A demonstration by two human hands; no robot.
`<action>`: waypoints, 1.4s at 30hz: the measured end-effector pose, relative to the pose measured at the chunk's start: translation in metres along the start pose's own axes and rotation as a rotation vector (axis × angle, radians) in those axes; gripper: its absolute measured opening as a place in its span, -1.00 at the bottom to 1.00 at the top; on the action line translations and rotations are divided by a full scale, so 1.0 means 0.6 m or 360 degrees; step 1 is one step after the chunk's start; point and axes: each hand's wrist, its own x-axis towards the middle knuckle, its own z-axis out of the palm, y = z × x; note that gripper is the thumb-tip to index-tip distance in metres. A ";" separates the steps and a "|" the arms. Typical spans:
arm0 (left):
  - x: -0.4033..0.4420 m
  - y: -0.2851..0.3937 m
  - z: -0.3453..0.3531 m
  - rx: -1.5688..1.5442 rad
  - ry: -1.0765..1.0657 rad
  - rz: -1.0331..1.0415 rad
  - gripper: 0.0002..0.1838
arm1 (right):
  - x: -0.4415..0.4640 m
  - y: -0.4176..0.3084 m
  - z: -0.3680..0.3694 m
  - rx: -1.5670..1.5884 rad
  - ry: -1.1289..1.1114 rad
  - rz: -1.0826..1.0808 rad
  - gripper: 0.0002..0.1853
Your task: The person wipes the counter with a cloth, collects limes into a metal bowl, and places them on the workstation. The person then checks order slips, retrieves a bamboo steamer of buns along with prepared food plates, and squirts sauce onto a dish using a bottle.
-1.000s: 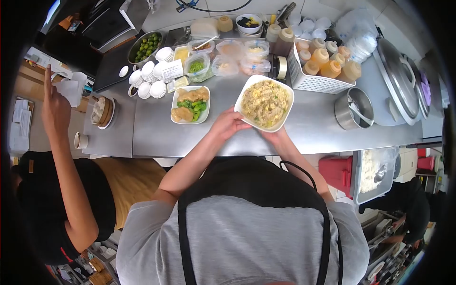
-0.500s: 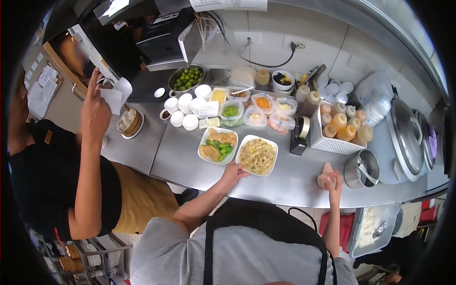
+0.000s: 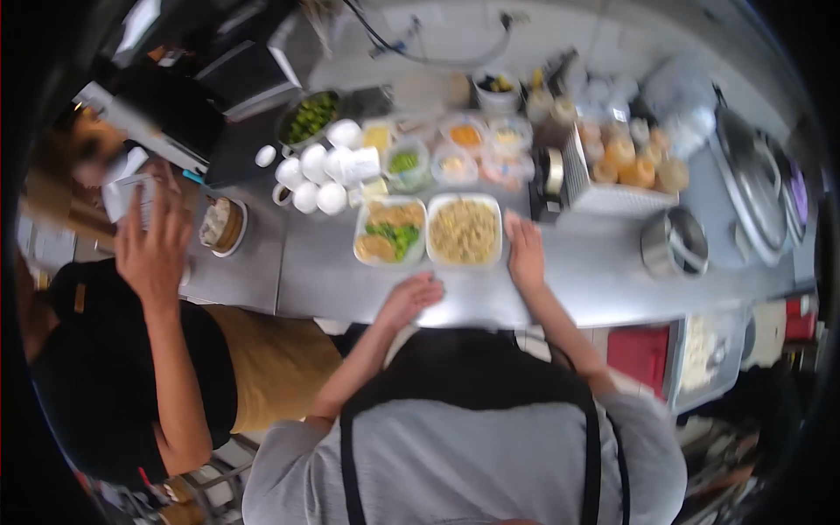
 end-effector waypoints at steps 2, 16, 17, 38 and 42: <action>-0.040 0.021 0.000 0.0285 0.0021 -0.0006 -0.61 | -0.008 0.002 -0.023 0.0396 -0.0199 0.0018 -0.68; -0.023 0.094 0.037 0.1094 -0.0312 0.0101 -0.68 | -0.028 -0.039 -0.004 -0.0434 0.0335 -0.0018 -0.61; -0.026 0.094 0.039 0.1109 -0.0304 0.0092 -0.69 | -0.058 -0.070 -0.022 -0.0456 0.0162 -0.0066 -0.61; -0.119 -0.096 0.007 0.1081 -0.0101 -0.0256 -0.71 | -0.178 0.073 -0.017 0.2233 0.0869 0.0397 -0.70; -0.129 -0.137 -0.024 0.1233 -0.0073 -0.0191 -0.68 | -0.265 -0.089 -0.057 -0.0136 0.0236 -0.0118 -0.58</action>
